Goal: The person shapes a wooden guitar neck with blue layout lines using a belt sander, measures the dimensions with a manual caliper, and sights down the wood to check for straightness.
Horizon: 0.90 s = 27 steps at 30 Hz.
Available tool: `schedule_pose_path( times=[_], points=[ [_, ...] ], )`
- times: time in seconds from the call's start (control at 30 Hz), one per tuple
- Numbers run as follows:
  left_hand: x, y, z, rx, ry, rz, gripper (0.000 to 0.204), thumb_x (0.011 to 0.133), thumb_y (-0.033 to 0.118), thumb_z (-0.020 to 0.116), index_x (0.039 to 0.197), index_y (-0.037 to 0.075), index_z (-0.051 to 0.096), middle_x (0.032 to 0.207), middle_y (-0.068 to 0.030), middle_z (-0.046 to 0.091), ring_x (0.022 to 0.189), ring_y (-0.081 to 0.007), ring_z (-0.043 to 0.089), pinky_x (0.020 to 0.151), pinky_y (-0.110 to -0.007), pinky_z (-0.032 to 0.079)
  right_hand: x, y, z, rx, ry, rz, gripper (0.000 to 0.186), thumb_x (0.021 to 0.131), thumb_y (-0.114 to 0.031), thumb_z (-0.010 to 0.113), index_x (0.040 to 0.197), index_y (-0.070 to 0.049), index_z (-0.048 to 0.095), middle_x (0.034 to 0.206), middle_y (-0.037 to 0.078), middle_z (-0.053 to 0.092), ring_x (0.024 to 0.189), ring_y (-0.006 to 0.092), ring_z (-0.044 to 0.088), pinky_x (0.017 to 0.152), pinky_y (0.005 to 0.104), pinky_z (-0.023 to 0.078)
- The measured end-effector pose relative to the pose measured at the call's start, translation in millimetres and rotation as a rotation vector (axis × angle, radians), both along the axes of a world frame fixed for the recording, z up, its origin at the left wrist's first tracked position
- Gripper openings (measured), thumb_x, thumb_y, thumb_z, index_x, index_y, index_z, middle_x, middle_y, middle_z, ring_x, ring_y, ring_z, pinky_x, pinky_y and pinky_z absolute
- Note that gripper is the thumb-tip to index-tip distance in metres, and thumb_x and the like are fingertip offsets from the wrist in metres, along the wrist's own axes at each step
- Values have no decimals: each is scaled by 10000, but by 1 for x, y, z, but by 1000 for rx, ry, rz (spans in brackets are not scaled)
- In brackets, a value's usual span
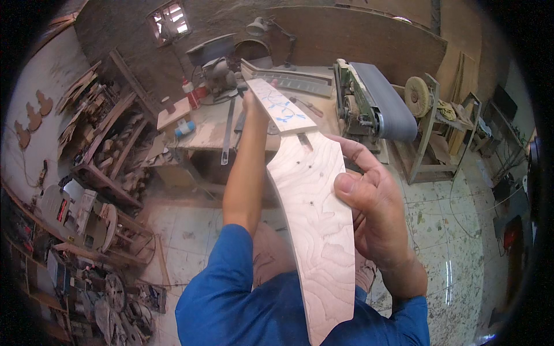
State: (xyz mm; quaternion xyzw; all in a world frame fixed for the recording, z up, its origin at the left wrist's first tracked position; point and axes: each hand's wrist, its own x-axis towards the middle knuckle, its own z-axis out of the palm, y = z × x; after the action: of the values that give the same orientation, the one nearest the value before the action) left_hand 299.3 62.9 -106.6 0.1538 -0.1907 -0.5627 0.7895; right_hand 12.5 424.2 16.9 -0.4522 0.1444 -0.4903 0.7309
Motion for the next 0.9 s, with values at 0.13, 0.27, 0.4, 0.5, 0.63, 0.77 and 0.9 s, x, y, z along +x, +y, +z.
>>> schedule_pose_path(
  times=[0.13,0.27,0.4,0.5,0.63,0.77,0.9],
  points=[
    [-2,-4,3,9,28,-42,545,1083,268,290,1521,-57,293,1434,-282,477,1164,-401,653,878,-559,590,0,-1,0,-14,-7,-11,722,961,-126,665,1498,111,245,1202,267,680,1068,222,705,940,320,565],
    [18,-8,7,20,54,23,565,1080,262,277,1543,-61,257,1454,-287,462,1209,-405,631,887,-533,587,4,4,6,-22,-23,6,716,956,-113,665,1498,106,252,1198,260,681,1063,218,706,932,316,566],
    [-6,3,15,5,-51,-67,563,1080,256,285,1542,-65,258,1467,-284,445,1189,-413,637,906,-513,578,0,-5,1,-13,-58,-34,712,951,-101,664,1498,102,257,1189,242,682,1033,201,705,908,302,570],
    [5,7,22,-9,1,-146,555,1080,249,295,1533,-70,264,1473,-279,429,1175,-415,639,918,-511,571,1,-2,6,-6,-63,-38,708,949,-94,667,1496,102,263,1182,232,682,1005,183,703,883,286,572],
    [11,-13,11,-24,-153,40,543,1082,244,293,1520,-76,272,1452,-277,431,1166,-414,634,929,-512,568,5,0,8,-14,-85,-18,712,948,-86,674,1499,101,262,1196,237,676,1010,183,705,873,283,578],
    [1,-19,11,-16,-88,18,536,1082,234,294,1520,-72,262,1430,-276,440,1178,-417,623,944,-513,564,4,-2,7,-12,-89,-31,716,952,-83,669,1502,103,250,1204,245,672,1003,182,707,867,288,586],
    [2,-25,12,-40,62,-47,543,1077,234,287,1526,-67,247,1414,-280,452,1205,-412,609,951,-507,557,4,1,10,-25,-76,-27,722,955,-90,663,1502,111,238,1188,247,678,992,179,709,860,287,588]
  ],
)
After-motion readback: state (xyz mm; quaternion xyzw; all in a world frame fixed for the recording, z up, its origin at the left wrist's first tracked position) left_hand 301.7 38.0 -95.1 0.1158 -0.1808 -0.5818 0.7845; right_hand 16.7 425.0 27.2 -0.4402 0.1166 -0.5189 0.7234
